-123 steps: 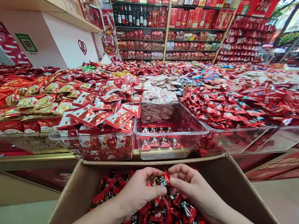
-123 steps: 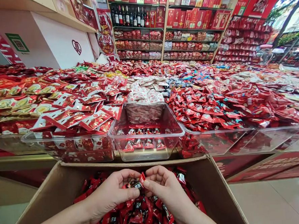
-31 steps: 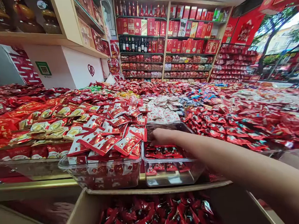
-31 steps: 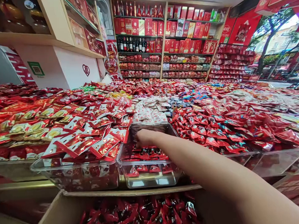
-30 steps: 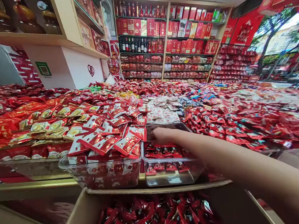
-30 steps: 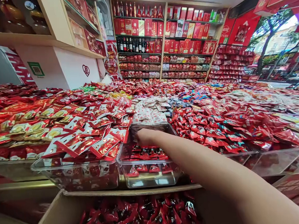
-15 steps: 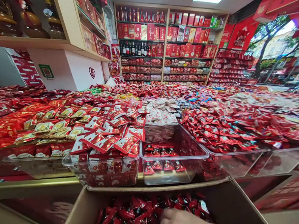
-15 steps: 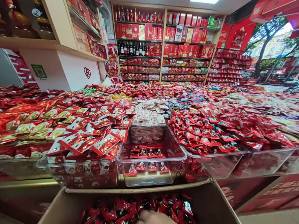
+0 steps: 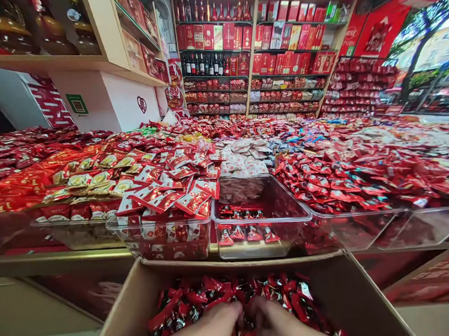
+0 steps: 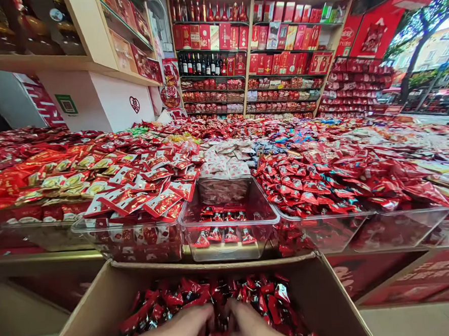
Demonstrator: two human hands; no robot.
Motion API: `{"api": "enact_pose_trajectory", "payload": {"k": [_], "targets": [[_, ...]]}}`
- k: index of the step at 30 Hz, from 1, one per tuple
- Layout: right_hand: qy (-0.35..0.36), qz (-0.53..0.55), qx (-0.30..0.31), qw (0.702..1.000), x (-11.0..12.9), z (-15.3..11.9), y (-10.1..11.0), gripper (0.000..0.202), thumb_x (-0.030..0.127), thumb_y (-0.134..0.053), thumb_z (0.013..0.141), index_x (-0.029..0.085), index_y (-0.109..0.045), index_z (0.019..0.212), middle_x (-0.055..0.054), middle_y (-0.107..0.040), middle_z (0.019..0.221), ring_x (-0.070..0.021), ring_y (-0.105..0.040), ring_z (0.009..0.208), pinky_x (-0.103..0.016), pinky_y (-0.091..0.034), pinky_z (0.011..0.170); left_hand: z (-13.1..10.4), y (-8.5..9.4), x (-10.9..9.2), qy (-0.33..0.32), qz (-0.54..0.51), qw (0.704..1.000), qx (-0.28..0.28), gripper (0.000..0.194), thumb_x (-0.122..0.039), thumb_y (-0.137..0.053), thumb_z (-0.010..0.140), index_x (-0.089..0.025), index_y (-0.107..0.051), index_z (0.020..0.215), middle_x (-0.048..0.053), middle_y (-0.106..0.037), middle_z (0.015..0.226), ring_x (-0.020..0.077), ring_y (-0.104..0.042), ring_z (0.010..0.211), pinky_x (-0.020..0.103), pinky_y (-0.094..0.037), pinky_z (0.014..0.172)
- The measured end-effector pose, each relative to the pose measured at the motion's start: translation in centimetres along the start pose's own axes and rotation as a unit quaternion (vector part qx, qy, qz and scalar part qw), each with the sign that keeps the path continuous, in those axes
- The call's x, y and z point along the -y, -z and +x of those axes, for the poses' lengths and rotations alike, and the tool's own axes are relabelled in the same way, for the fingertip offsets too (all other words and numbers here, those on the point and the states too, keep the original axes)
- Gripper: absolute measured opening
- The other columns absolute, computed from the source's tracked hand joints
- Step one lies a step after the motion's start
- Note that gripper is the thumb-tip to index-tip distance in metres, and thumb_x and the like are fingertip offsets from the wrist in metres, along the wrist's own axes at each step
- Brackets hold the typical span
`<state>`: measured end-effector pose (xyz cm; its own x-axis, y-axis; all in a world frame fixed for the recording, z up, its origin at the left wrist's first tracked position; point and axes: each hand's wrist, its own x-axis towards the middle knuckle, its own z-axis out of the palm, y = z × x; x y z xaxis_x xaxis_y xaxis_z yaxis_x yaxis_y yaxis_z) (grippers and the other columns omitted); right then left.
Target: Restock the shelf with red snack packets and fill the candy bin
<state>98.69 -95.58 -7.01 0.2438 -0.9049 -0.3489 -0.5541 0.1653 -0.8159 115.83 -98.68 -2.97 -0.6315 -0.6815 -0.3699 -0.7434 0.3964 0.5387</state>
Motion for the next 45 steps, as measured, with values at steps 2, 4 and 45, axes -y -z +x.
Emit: {"api": "enact_pose_trajectory", "payload": {"k": [2, 4, 45], "targets": [[0.043, 0.090, -0.037, 0.994, 0.6, -0.3, 1.0, 0.023, 0.012, -0.053, 0.056, 0.021, -0.047, 0.077, 0.004, -0.051, 0.060, -0.0126, -0.049, 0.058, -0.025, -0.035, 0.051, 0.2, 1.1, -0.4, 0.026, -0.037, 0.998, -0.043, 0.034, -0.012, -0.047, 0.052, -0.019, -0.053, 0.085, 0.000, -0.054, 0.069, 0.0130, -0.044, 0.059, 0.021, -0.028, 0.047], [0.070, 0.219, -0.071, 0.970, 1.5, -0.8, 2.1, 0.021, 0.017, -0.057, 0.060, 0.017, -0.047, 0.079, 0.003, -0.050, 0.061, -0.0095, -0.046, 0.057, -0.022, -0.035, 0.052, 0.6, 2.5, -1.0, 0.030, -0.106, 0.990, -0.083, 0.036, -0.010, -0.044, 0.053, -0.018, -0.053, 0.087, 0.000, -0.053, 0.069, 0.0122, -0.045, 0.060, 0.020, -0.031, 0.051], [-0.169, 0.042, -0.138, 0.975, 18.1, 7.5, 16.3, 0.017, 0.005, -0.050, 0.074, 0.016, -0.042, 0.062, 0.005, -0.045, 0.048, -0.0060, -0.045, 0.042, -0.020, -0.039, 0.042, -1.4, 2.9, -3.6, -0.063, -0.238, 0.960, 0.132, 0.023, -0.027, -0.054, 0.064, -0.020, -0.064, 0.084, -0.003, -0.054, 0.064, 0.0082, -0.044, 0.056, 0.017, -0.034, 0.054]]}}
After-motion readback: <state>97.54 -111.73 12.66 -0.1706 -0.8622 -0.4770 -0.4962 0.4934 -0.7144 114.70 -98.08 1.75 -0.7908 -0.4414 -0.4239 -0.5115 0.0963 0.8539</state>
